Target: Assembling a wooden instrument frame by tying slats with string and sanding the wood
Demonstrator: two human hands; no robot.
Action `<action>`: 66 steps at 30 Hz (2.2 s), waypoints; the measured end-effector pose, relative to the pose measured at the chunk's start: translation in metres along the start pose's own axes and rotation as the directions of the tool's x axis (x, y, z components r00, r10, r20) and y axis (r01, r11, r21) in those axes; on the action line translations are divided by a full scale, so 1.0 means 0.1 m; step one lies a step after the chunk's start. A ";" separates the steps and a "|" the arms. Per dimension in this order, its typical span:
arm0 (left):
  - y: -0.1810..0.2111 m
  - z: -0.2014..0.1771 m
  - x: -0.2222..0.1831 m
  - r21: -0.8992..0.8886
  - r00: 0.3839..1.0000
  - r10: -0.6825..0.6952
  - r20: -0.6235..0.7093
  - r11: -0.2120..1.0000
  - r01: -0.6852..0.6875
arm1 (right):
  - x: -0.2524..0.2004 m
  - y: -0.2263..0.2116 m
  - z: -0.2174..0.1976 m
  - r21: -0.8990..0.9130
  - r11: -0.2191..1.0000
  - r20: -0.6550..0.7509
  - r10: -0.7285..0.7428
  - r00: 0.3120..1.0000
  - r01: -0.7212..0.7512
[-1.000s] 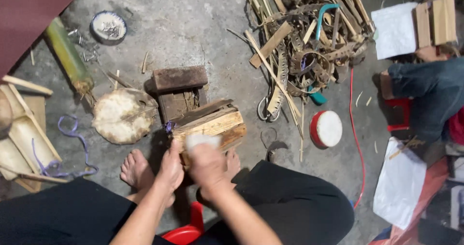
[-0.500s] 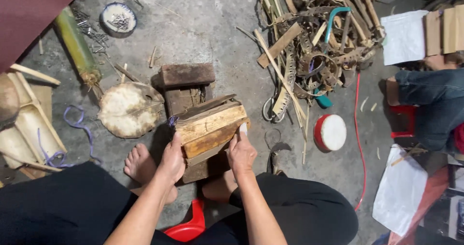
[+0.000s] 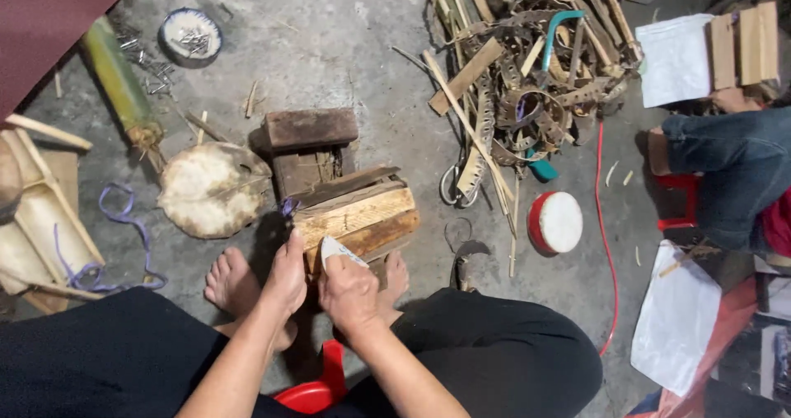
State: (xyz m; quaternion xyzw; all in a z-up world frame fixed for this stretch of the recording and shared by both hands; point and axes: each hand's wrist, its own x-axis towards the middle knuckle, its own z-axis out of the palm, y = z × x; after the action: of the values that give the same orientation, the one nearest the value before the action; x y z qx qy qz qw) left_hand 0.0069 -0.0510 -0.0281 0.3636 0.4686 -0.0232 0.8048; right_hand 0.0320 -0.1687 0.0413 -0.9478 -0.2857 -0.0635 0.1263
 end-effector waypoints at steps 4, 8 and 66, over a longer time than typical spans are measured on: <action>-0.03 -0.12 0.09 0.040 0.999 0.045 0.003 0.998 -0.045 | 0.13 0.58 -0.05 -0.113 0.911 0.055 0.404 0.913 -0.397; 0.64 0.37 -0.62 0.010 1.000 0.006 0.001 1.000 -0.006 | -0.12 0.47 0.29 -0.249 0.954 0.057 0.186 0.981 -0.167; 0.51 0.06 -0.49 0.068 0.922 -0.033 0.385 0.998 0.007 | 0.51 0.84 -0.34 -0.379 0.787 0.359 0.610 0.707 -0.487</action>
State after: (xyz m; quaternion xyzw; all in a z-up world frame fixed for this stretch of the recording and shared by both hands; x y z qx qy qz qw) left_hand 0.0035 -0.0320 0.0402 0.3732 0.3035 -0.1178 0.8687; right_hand 0.1200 -0.2191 0.0670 -0.9840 0.0007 0.1690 -0.0557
